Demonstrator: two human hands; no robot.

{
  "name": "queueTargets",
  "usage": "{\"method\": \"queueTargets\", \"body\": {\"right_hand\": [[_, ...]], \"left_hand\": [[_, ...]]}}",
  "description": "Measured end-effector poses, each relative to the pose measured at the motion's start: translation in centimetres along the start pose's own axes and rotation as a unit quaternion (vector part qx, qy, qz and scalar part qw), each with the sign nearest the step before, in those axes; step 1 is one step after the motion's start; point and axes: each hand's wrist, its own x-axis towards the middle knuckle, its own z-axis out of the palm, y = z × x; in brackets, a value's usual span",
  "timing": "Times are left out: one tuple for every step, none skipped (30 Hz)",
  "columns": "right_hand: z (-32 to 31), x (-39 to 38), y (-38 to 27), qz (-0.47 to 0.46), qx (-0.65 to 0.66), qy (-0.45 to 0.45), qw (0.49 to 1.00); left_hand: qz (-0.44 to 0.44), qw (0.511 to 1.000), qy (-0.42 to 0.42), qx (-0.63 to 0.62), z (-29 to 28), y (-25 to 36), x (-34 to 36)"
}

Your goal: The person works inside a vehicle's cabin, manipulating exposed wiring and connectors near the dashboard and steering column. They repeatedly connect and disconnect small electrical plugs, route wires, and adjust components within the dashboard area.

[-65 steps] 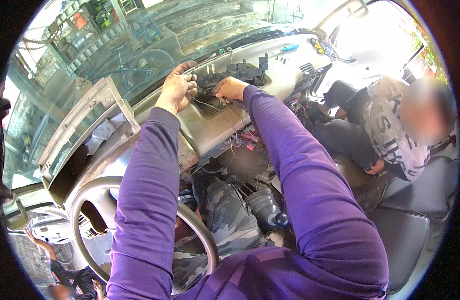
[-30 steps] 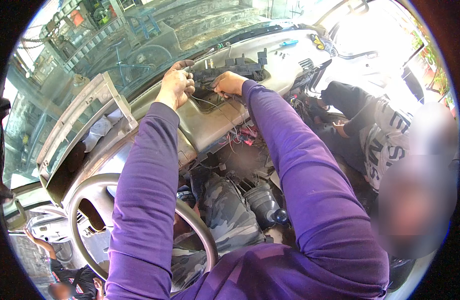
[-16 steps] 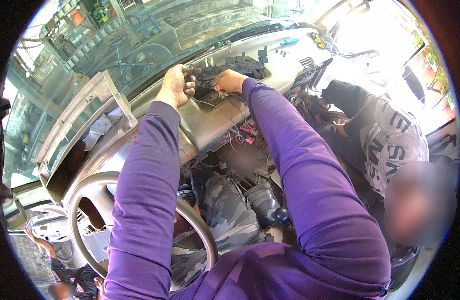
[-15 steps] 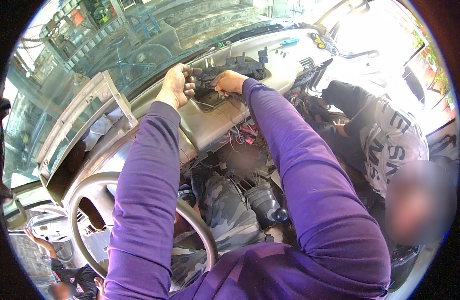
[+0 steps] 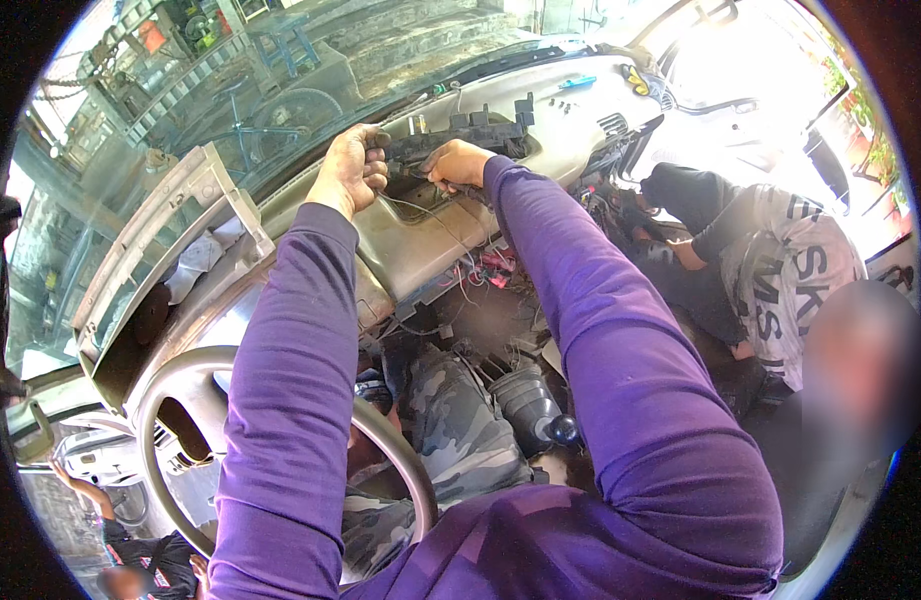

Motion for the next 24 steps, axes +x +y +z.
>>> {"method": "queueTargets", "body": {"right_hand": [[-0.04, -0.03, -0.01, 0.001, 0.002, 0.000, 1.000], [-0.14, -0.08, -0.01, 0.001, 0.002, -0.001, 1.000], [-0.26, -0.16, -0.02, 0.001, 0.003, -0.002, 1.000], [-0.27, -0.16, -0.04, 0.000, 0.003, -0.003, 1.000], [-0.21, -0.13, -0.07, 0.001, -0.001, 0.000, 1.000], [-0.12, -0.09, -0.11, 0.001, -0.006, 0.002, 1.000], [0.02, -0.11, -0.23, 0.001, -0.011, 0.005, 1.000], [0.15, -0.14, -0.37, 0.001, -0.011, 0.005, 1.000], [0.28, -0.17, -0.52, 0.001, -0.012, 0.005, 1.000], [0.14, -0.24, -0.41, 0.002, -0.011, 0.007, 1.000], [0.03, -0.28, -0.31, 0.002, -0.011, 0.007, 1.000], [-0.08, -0.31, -0.23, 0.002, -0.010, 0.007, 1.000], [-0.07, -0.36, -0.23, 0.001, -0.009, 0.007, 1.000], [-0.12, -0.39, -0.24, 0.002, -0.013, 0.008, 1.000], [-0.22, -0.42, -0.26, 0.004, -0.017, 0.010, 1.000], [-0.14, -0.37, -0.35, 0.004, -0.020, 0.010, 1.000], [-0.06, -0.37, -0.42, 0.004, -0.015, 0.007, 1.000], [0.01, -0.37, -0.47, 0.005, -0.011, 0.004, 1.000], [0.00, -0.38, -0.51, 0.005, -0.007, 0.002, 1.000], [0.02, -0.39, -0.55, 0.004, -0.006, 0.002, 1.000], [0.05, -0.39, -0.59, 0.004, -0.006, 0.001, 1.000], [-0.01, -0.41, -0.54, 0.004, -0.005, 0.002, 1.000], [-0.05, -0.43, -0.50, 0.003, -0.004, 0.003, 1.000], [-0.10, -0.46, -0.45, 0.002, -0.003, 0.004, 1.000]], "left_hand": [[0.003, 1.000, 0.001, 0.000, 0.04, 0.00, -0.02], [0.006, 1.000, 0.002, 0.000, 0.07, -0.01, -0.05], [0.009, 1.000, 0.003, 0.000, 0.12, -0.03, -0.07], [0.015, 1.000, 0.009, 0.005, 0.16, -0.08, -0.09], [0.021, 1.000, 0.016, 0.010, 0.25, -0.17, -0.09], [0.027, 0.999, 0.022, 0.014, 0.30, -0.20, -0.11], [0.029, 0.999, 0.016, 0.020, 0.07, -0.21, 0.06], [0.030, 0.999, 0.011, 0.026, -0.19, -0.19, 0.23], [0.031, 0.999, 0.007, 0.032, -0.46, -0.18, 0.37], [0.012, 1.000, 0.009, 0.011, -0.14, -0.05, 0.11], [-0.007, 1.000, 0.011, -0.010, 0.14, 0.15, -0.15], [-0.026, 0.999, 0.013, -0.032, 0.42, 0.29, -0.42], [-0.032, 0.998, 0.015, -0.052, 0.43, 0.26, -0.47], [-0.039, 0.996, 0.016, -0.073, 0.43, 0.22, -0.51], [-0.046, 0.994, 0.017, -0.093, 0.45, 0.16, -0.53], [-0.044, 0.995, 0.019, -0.086, 0.24, 0.11, -0.43], [-0.042, 0.996, 0.020, -0.079, 0.07, 0.06, -0.30], [-0.040, 0.996, 0.021, -0.072, -0.08, 0.01, -0.17], [-0.042, 0.997, 0.018, -0.067, -0.17, -0.01, 0.00], [-0.044, 0.997, 0.015, -0.061, -0.26, -0.03, 0.16], [-0.047, 0.997, 0.012, -0.055, -0.37, -0.05, 0.29], [-0.051, 0.997, 0.011, -0.064, -0.33, -0.05, 0.34], [-0.055, 0.996, 0.010, -0.072, -0.30, -0.05, 0.37], [-0.059, 0.995, 0.008, -0.081, -0.27, -0.05, 0.39]]}}
